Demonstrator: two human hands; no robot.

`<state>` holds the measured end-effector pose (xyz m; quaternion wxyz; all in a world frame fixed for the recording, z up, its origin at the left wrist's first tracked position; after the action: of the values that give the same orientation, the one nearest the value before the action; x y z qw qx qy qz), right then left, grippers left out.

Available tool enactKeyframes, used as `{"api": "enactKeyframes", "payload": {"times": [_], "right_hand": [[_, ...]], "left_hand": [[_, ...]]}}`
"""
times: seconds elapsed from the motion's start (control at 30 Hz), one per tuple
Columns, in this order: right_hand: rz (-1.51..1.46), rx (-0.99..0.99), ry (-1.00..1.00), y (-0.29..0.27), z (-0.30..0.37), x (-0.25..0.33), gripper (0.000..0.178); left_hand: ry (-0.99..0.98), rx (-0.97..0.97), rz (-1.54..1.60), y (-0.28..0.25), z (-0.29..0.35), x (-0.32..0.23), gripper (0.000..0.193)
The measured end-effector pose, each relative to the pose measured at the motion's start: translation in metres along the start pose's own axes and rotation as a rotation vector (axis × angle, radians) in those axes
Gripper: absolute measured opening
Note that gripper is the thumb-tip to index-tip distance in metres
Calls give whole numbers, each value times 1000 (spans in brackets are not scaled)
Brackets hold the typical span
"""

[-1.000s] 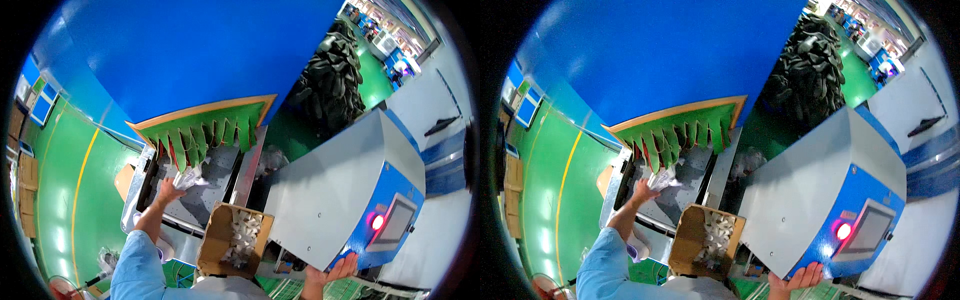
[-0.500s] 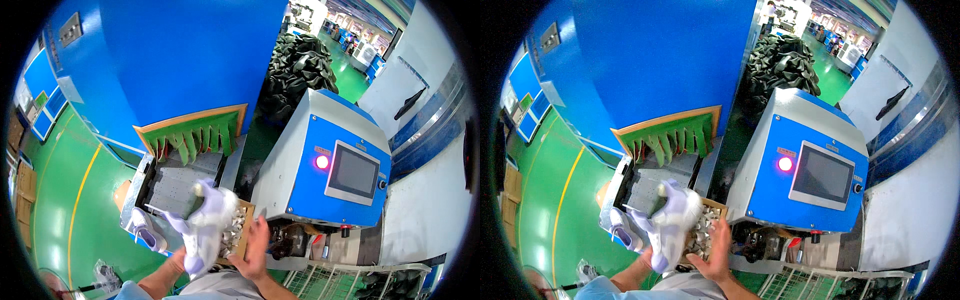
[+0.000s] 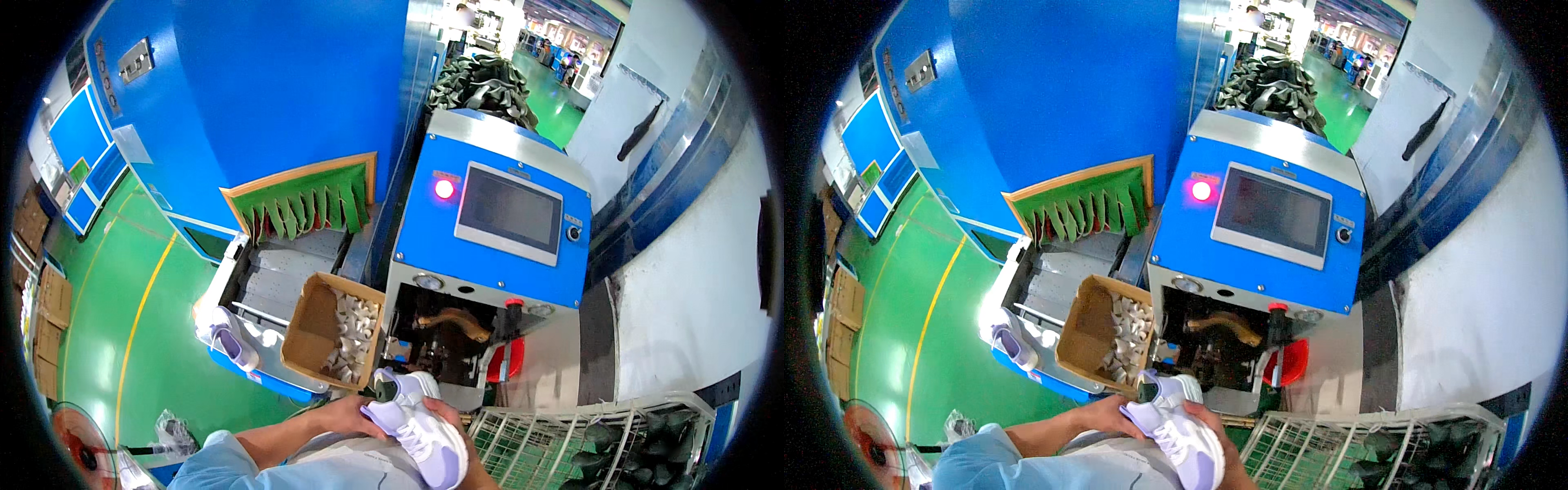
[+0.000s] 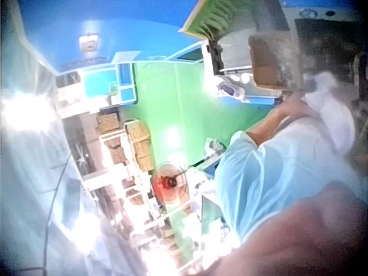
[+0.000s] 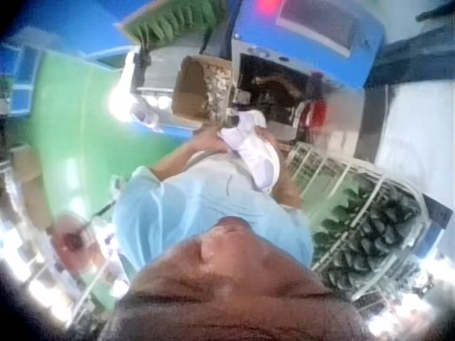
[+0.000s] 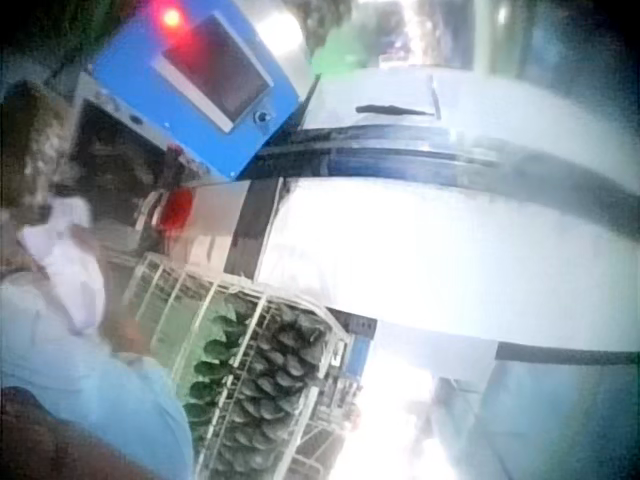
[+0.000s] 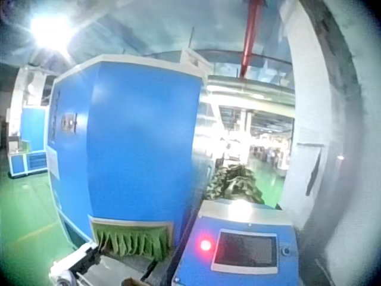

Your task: The person takes shoes from a conveyor belt, places them into a pressing machine, wipes the shoes with a cloth, and periodically retrieves shoe lasts from a nearby rack.

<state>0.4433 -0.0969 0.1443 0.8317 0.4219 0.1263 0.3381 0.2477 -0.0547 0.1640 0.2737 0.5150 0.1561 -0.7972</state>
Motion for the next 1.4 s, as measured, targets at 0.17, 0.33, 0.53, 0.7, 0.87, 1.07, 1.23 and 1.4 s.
{"api": "enactKeyframes", "payload": {"times": [0.17,0.33,0.53,0.7,0.87,1.07,1.23,1.4], "right_hand": [[-276,603,209,-51,23,-6,56],[203,-12,-566,-97,63,28,64],[750,-44,-580,-46,58,44,90],[836,-191,-761,-31,58,51,91],[875,-496,-834,-3,45,90,87],[1444,-833,-781,21,4,126,96],[1981,-1144,-237,62,-37,114,93],[2027,-1252,-463,43,-51,127,77]], "left_hand": [[-109,55,408,51,-30,14,18],[-63,105,596,65,12,-13,19],[-375,-146,993,59,-56,-1,41],[-21,-165,-97,33,-77,15,47],[99,-17,253,27,-67,24,40],[45,-55,535,31,-130,43,33],[-129,-2,717,32,-141,73,32],[-214,60,503,-12,-109,93,37]]}}
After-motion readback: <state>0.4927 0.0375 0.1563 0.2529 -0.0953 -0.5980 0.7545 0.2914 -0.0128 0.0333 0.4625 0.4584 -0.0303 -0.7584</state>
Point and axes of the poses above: each hand's wrist, its own z-axis away from the middle knuckle, its own y-axis out of the palm, x = y × z, the point moved 4 cm from there along -z, towards the middle knuckle, and after that the axes turned 4 degrees about x, right-handed, at the moved point
